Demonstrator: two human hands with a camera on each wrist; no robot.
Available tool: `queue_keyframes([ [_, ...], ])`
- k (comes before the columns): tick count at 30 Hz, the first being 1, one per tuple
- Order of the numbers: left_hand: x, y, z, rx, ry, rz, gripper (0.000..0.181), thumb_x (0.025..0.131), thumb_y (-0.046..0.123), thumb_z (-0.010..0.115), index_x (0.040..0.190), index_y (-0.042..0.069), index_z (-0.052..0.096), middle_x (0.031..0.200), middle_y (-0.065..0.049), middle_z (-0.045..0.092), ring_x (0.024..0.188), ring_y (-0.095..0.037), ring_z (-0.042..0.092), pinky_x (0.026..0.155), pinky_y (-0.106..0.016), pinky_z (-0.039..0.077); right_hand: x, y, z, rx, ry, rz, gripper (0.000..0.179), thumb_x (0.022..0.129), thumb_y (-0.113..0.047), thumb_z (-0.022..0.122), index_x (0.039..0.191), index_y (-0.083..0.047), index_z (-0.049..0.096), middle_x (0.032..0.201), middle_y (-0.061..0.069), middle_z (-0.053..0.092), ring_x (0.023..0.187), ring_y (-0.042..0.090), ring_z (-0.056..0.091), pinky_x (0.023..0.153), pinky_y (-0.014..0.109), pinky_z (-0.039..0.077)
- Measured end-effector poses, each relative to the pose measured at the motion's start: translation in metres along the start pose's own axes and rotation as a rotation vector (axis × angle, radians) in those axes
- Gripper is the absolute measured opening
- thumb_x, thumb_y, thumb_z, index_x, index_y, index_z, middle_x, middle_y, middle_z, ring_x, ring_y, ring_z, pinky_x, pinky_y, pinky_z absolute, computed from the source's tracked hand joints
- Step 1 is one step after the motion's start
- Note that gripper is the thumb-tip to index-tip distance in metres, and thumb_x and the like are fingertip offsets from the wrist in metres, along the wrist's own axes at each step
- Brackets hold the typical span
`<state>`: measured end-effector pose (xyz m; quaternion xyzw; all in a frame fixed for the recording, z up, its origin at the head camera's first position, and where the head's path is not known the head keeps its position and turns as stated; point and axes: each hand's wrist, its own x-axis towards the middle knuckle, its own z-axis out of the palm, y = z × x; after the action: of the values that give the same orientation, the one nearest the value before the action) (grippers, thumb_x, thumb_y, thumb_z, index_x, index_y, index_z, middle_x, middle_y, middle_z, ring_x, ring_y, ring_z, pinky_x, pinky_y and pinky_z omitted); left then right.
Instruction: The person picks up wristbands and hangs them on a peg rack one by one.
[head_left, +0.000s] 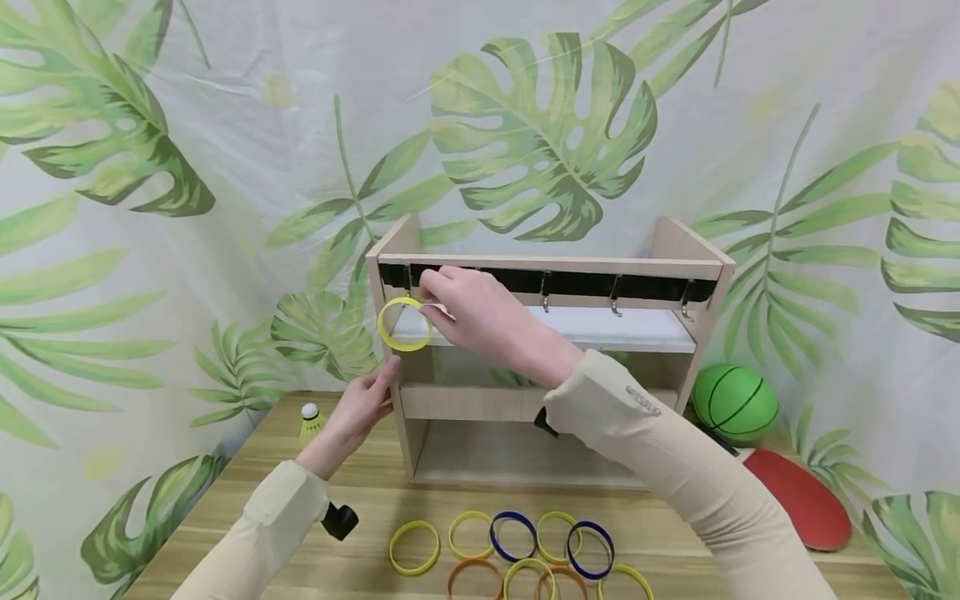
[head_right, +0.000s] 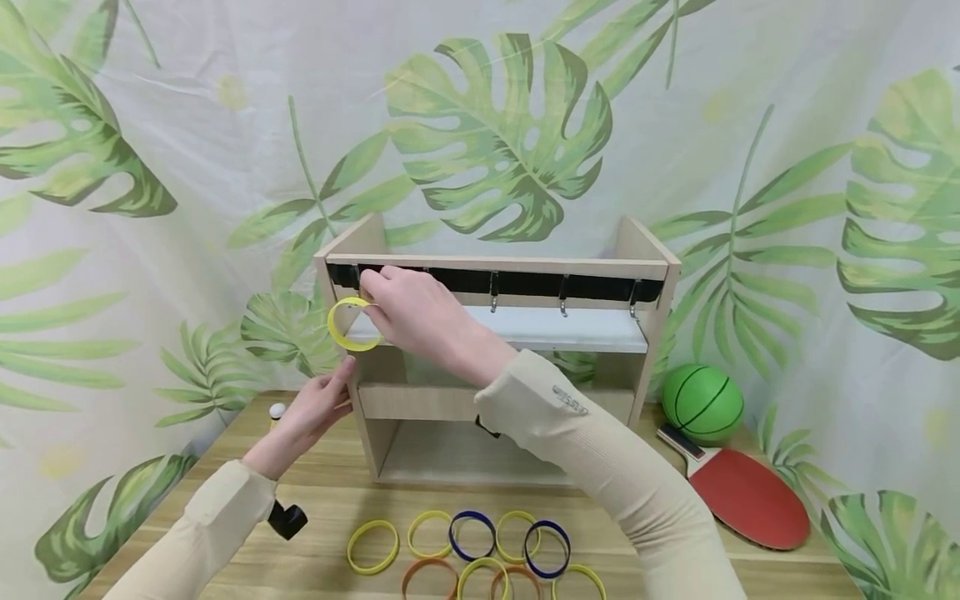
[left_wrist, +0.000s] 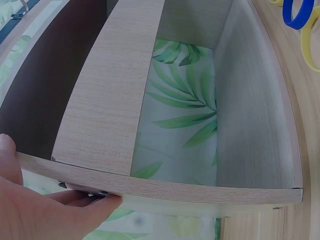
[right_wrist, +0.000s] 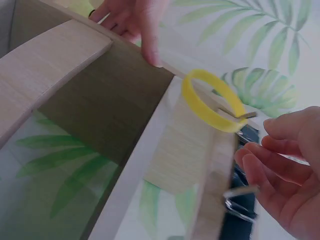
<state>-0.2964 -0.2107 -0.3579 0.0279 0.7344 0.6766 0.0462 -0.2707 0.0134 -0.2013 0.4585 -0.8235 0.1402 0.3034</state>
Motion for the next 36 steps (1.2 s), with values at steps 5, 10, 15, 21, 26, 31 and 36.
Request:
queue_keyframes([
  [5,-0.002,0.002,-0.001,0.002,-0.001,-0.007,0.082,0.103,0.053,0.041,0.153,-0.009,0.021,0.164,-0.024,0.018,0.151,-0.036,0.025,0.124,-0.047,0.029,-0.029,-0.003,-0.011,-0.017,0.142,-0.103,0.005,0.094,-0.010,0.065,0.095,-0.005,0.065,0.089,0.004,0.068,0.082,0.017,0.063,0.073,0.025,0.056],
  [10,-0.003,0.003,-0.003,0.014,-0.006,-0.016,0.083,0.103,0.053,0.041,0.154,-0.008,0.017,0.164,-0.023,0.014,0.152,-0.037,0.022,0.125,-0.048,0.028,-0.056,-0.008,-0.020,-0.015,0.177,-0.136,0.005,0.093,-0.009,0.067,0.096,-0.006,0.066,0.089,0.004,0.068,0.079,0.014,0.062,0.071,0.022,0.056],
  [15,-0.002,0.003,-0.003,0.013,-0.012,-0.012,0.084,0.102,0.054,0.041,0.154,-0.007,0.017,0.165,-0.022,0.013,0.152,-0.036,0.021,0.125,-0.048,0.027,-0.096,-0.003,-0.013,0.020,0.123,-0.095,0.007,0.091,-0.010,0.070,0.097,-0.008,0.066,0.089,0.002,0.069,0.077,0.010,0.064,0.068,0.018,0.057],
  [21,-0.001,0.001,-0.003,0.018,-0.013,-0.021,0.086,0.102,0.055,0.041,0.154,-0.008,0.013,0.165,-0.024,0.010,0.153,-0.038,0.018,0.125,-0.048,0.026,-0.163,0.015,0.019,0.096,0.011,0.047,0.013,0.087,-0.007,0.074,0.097,-0.008,0.066,0.089,0.000,0.069,0.078,0.007,0.064,0.070,0.012,0.057],
  [26,0.001,0.000,-0.002,0.031,-0.021,-0.029,0.090,0.100,0.058,0.041,0.154,-0.008,0.013,0.165,-0.023,0.010,0.153,-0.037,0.017,0.125,-0.048,0.026,-0.225,0.032,0.051,0.124,-0.110,0.197,0.011,0.086,-0.006,0.074,0.090,-0.010,0.064,0.081,-0.003,0.064,0.072,0.004,0.060,0.062,0.011,0.054],
  [31,0.003,0.001,-0.002,0.027,-0.028,-0.025,0.090,0.100,0.059,0.042,0.154,-0.007,0.014,0.166,-0.021,0.010,0.153,-0.036,0.017,0.126,-0.047,0.026,-0.278,0.048,0.078,0.185,-0.214,0.300,0.014,0.085,-0.002,0.071,0.083,-0.011,0.061,0.077,-0.002,0.064,0.069,0.003,0.062,0.058,0.012,0.054],
  [36,0.003,0.002,-0.002,0.023,-0.038,-0.018,0.090,0.100,0.058,0.042,0.154,-0.008,0.014,0.166,-0.020,0.011,0.153,-0.035,0.018,0.126,-0.046,0.026,-0.311,0.059,0.094,0.280,-0.285,0.332,0.008,0.086,-0.002,0.070,0.085,-0.006,0.063,0.078,0.001,0.070,0.069,0.002,0.063,0.058,0.015,0.056],
])
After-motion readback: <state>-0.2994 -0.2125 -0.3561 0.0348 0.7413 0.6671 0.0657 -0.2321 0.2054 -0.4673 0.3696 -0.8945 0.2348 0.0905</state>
